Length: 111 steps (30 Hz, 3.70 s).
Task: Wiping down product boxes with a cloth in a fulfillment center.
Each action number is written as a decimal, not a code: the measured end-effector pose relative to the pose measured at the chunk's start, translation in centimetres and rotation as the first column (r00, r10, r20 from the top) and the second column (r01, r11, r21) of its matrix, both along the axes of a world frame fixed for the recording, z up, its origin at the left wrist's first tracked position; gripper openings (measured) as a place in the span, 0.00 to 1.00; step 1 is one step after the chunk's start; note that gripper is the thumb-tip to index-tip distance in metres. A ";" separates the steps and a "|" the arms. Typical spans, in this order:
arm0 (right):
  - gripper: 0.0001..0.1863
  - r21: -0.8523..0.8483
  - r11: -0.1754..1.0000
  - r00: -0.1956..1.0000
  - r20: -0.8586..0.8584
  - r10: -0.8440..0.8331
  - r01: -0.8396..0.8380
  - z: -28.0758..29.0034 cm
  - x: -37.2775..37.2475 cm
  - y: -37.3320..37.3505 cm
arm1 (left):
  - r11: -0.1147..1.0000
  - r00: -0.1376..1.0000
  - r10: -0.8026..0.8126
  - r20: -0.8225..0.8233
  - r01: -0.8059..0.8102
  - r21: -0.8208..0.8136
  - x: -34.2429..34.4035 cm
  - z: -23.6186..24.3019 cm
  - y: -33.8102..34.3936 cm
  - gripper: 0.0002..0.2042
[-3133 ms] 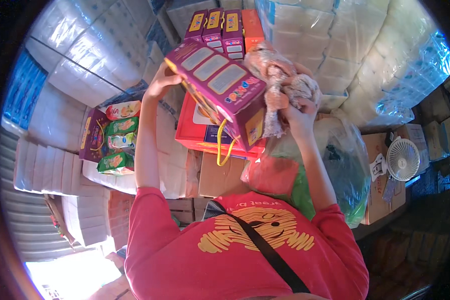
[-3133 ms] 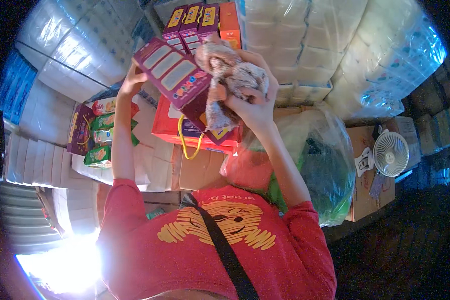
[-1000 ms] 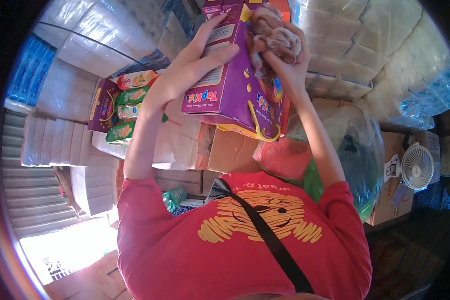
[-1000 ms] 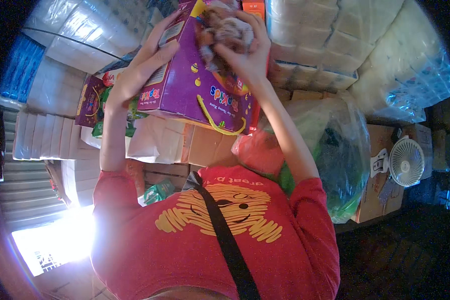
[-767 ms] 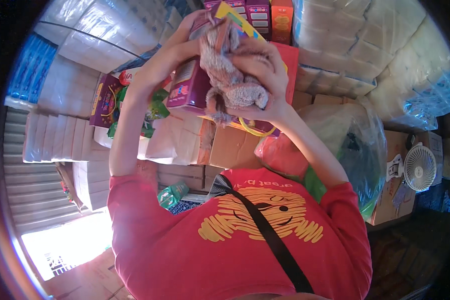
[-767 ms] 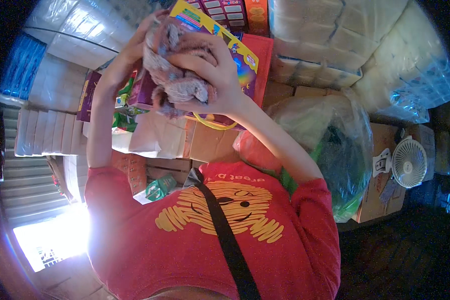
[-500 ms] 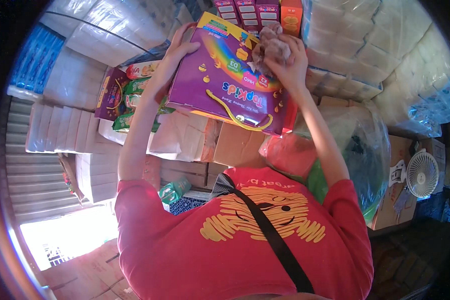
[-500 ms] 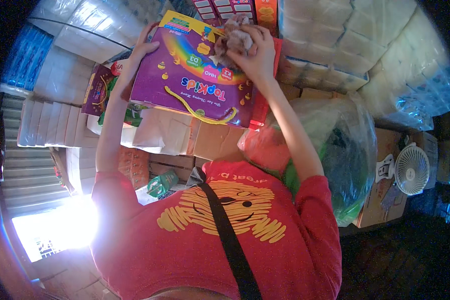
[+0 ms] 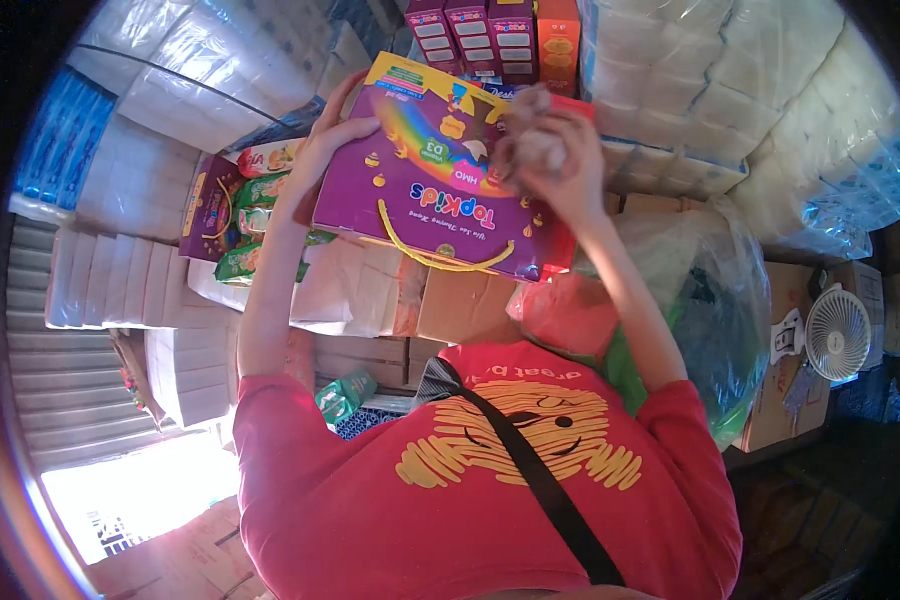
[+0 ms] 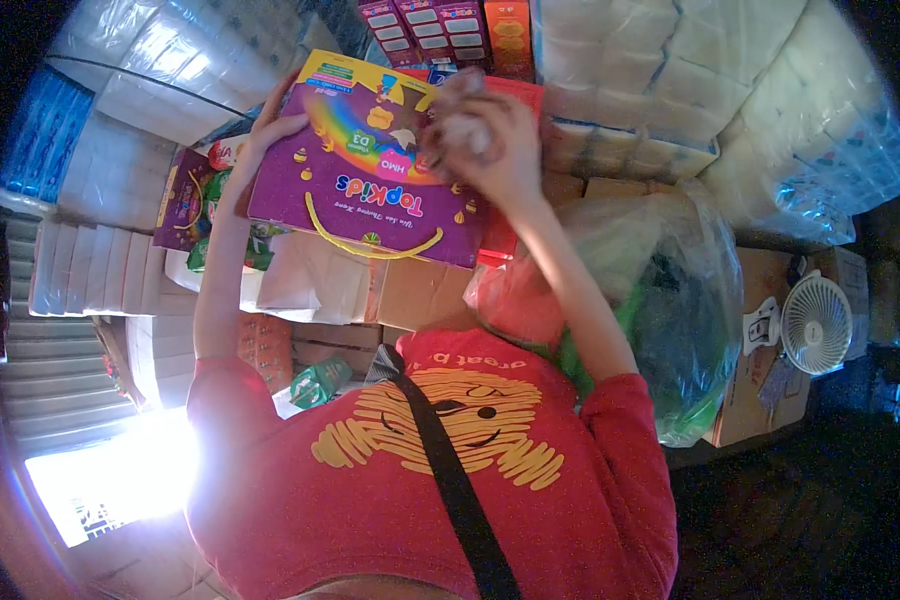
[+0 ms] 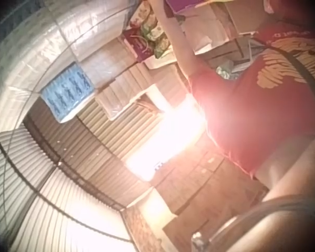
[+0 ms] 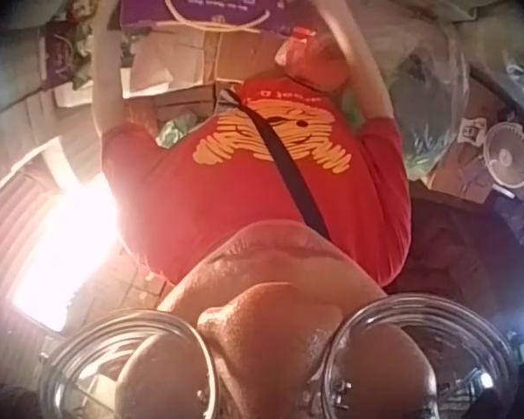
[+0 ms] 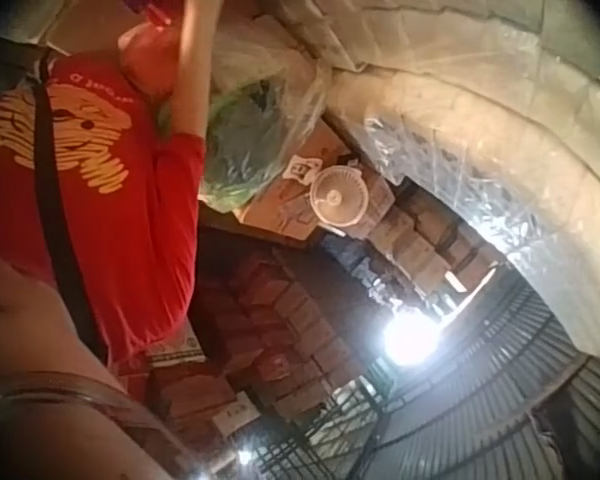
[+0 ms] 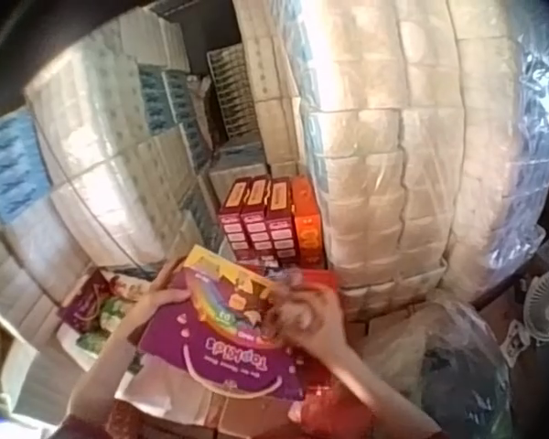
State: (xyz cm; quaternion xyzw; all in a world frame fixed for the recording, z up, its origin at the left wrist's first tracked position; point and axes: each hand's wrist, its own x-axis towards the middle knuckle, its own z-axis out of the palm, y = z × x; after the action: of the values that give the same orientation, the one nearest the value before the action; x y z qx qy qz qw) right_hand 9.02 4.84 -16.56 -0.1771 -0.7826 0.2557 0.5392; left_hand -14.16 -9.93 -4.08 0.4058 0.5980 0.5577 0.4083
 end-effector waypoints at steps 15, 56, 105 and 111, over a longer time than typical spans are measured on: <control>0.24 0.177 0.982 0.974 -0.204 0.100 -0.063 2.8 2.1 -4.1 | 0.960 0.998 0.062 -0.016 -0.055 0.275 3.6 2.7 -1.6 0.37; 0.15 0.535 0.749 0.877 0.464 0.126 -0.391 2.9 6.9 3.8 | 0.873 0.929 -0.126 0.349 -0.063 0.484 -0.2 -12.8 4.7 0.40; 0.16 0.604 0.646 0.865 0.464 0.192 -0.467 2.1 -4.8 -5.5 | 0.829 0.932 -0.188 0.309 -0.018 0.558 -1.0 -14.1 4.7 0.40; 0.23 0.562 0.814 0.966 0.258 -0.005 -0.146 6.7 -7.0 4.0 | 0.878 0.947 -0.079 0.310 -0.081 0.472 -0.3 -13.7 4.7 0.41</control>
State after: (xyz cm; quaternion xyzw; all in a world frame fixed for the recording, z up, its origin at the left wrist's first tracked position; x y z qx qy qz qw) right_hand 2.00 8.84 -9.87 -0.0070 -0.8902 0.0028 0.4554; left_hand -14.50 -5.18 -17.80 0.3978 0.3672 0.7467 0.3866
